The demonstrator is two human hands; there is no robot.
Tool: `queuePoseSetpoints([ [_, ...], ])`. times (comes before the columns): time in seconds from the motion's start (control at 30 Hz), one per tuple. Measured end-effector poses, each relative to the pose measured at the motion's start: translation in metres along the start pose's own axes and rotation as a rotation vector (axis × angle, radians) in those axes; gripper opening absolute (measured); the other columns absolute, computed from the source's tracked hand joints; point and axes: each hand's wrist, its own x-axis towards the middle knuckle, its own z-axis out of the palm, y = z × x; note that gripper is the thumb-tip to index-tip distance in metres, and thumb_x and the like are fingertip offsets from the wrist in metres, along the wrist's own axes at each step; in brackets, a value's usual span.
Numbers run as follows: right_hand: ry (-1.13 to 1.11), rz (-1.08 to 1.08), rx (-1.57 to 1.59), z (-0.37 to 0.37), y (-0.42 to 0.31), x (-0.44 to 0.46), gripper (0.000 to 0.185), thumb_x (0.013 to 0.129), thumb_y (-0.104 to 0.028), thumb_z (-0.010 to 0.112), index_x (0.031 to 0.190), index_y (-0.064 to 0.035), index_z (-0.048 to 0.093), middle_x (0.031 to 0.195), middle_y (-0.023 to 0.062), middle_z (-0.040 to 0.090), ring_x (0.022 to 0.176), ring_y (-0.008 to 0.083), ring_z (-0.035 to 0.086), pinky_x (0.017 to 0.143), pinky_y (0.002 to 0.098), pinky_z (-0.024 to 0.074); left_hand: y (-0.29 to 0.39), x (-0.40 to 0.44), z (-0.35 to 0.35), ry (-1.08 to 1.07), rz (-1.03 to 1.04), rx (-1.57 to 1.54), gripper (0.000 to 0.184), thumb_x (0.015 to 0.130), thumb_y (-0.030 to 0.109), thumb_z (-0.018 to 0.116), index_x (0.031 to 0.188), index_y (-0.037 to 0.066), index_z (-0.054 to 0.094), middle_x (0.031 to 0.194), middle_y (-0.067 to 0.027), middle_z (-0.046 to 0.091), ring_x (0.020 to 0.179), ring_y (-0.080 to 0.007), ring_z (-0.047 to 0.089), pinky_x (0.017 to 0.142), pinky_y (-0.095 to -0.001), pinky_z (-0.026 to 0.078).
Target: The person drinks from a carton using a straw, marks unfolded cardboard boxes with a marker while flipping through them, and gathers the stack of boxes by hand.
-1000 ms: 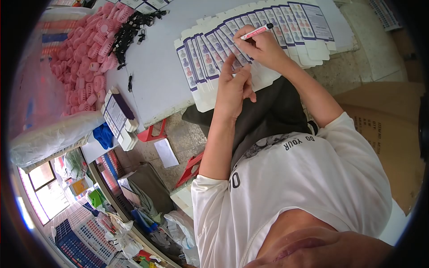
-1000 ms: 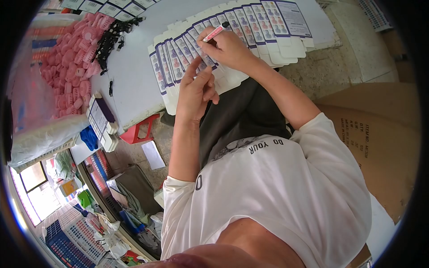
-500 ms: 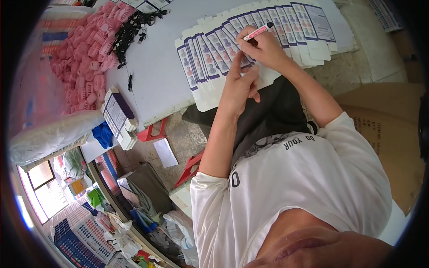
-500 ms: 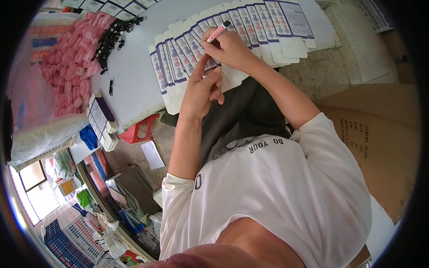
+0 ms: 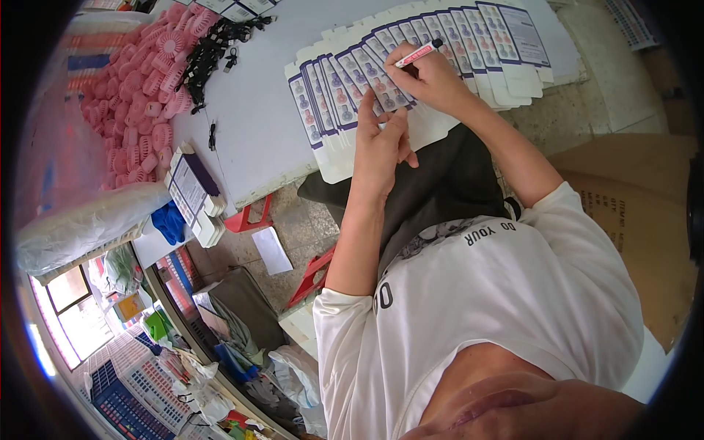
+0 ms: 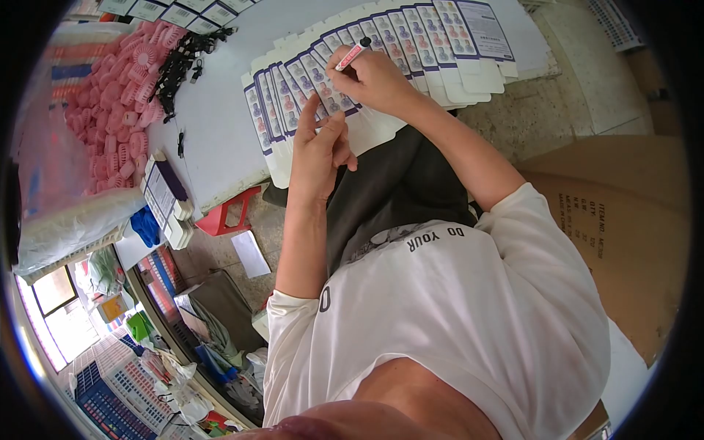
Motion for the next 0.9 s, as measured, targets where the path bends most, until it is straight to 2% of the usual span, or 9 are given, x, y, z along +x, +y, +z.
queuePoseSetpoints([
  [0.1, 0.029, -0.019, 0.046, 0.000, 0.002, 0.000, 0.010, 0.090, -0.012, 0.064, 0.094, -0.0025, 0.063, 0.071, -0.0005, 0.056, 0.060, 0.0057, 0.048, 0.053, 0.0245, 0.0387, 0.001, 0.002, -0.001, -0.030, -0.017, -0.046, 0.076, 0.094, 0.012, 0.059, 0.151, -0.004, 0.011, 0.070, -0.0020, 0.048, 0.046, -0.0076, 0.039, 0.043, -0.0283, 0.046],
  [0.2, 0.020, 0.017, 0.068, 0.000, -0.005, 0.002, 0.011, 0.090, -0.012, 0.063, 0.095, -0.0022, 0.063, 0.072, -0.0001, 0.056, 0.061, 0.0055, 0.048, 0.054, 0.0239, 0.0386, -0.001, 0.006, 0.002, -0.079, -0.043, -0.055, 0.077, 0.094, 0.012, 0.059, 0.151, -0.004, 0.011, 0.071, -0.0022, 0.049, 0.046, -0.0078, 0.039, 0.043, -0.0285, 0.046],
  [0.3, -0.001, 0.012, 0.101, 0.003, 0.002, 0.004, 0.015, 0.091, -0.019, 0.063, 0.093, -0.0047, 0.063, 0.069, 0.0053, 0.062, 0.059, 0.0160, 0.058, 0.057, 0.0305, 0.0451, -0.002, 0.007, 0.006, -0.114, -0.057, -0.026, 0.078, 0.094, 0.013, 0.060, 0.151, -0.004, 0.010, 0.071, -0.0021, 0.049, 0.045, -0.0077, 0.038, 0.043, -0.0285, 0.046],
  [0.4, -0.041, -0.033, 0.065, 0.004, 0.001, 0.003, 0.011, 0.091, -0.012, 0.063, 0.096, -0.0024, 0.064, 0.075, 0.0004, 0.058, 0.063, 0.0054, 0.051, 0.056, 0.0237, 0.0407, -0.002, 0.005, 0.005, -0.080, -0.028, 0.000, 0.078, 0.094, 0.012, 0.059, 0.152, -0.003, 0.009, 0.070, -0.0019, 0.048, 0.045, -0.0073, 0.038, 0.043, -0.0280, 0.046],
  [0.57, -0.088, -0.013, 0.086, 0.003, -0.005, 0.003, 0.012, 0.092, -0.012, 0.063, 0.097, -0.0025, 0.064, 0.078, 0.0011, 0.062, 0.066, 0.0063, 0.055, 0.058, 0.0241, 0.0434, 0.002, -0.007, -0.002, 0.086, 0.065, 0.052, 0.078, 0.094, 0.012, 0.057, 0.152, -0.004, 0.007, 0.070, -0.0017, 0.047, 0.046, -0.0065, 0.039, 0.042, -0.0268, 0.046],
  [0.9, -0.117, 0.034, 0.046, 0.008, -0.001, 0.002, 0.014, 0.092, -0.014, 0.063, 0.100, -0.0026, 0.064, 0.078, 0.0021, 0.063, 0.067, 0.0082, 0.057, 0.060, 0.0257, 0.0455, -0.001, -0.006, -0.008, 0.046, 0.051, 0.031, 0.077, 0.095, 0.012, 0.056, 0.152, -0.004, 0.007, 0.070, -0.0017, 0.047, 0.046, -0.0065, 0.039, 0.042, -0.0268, 0.047],
])
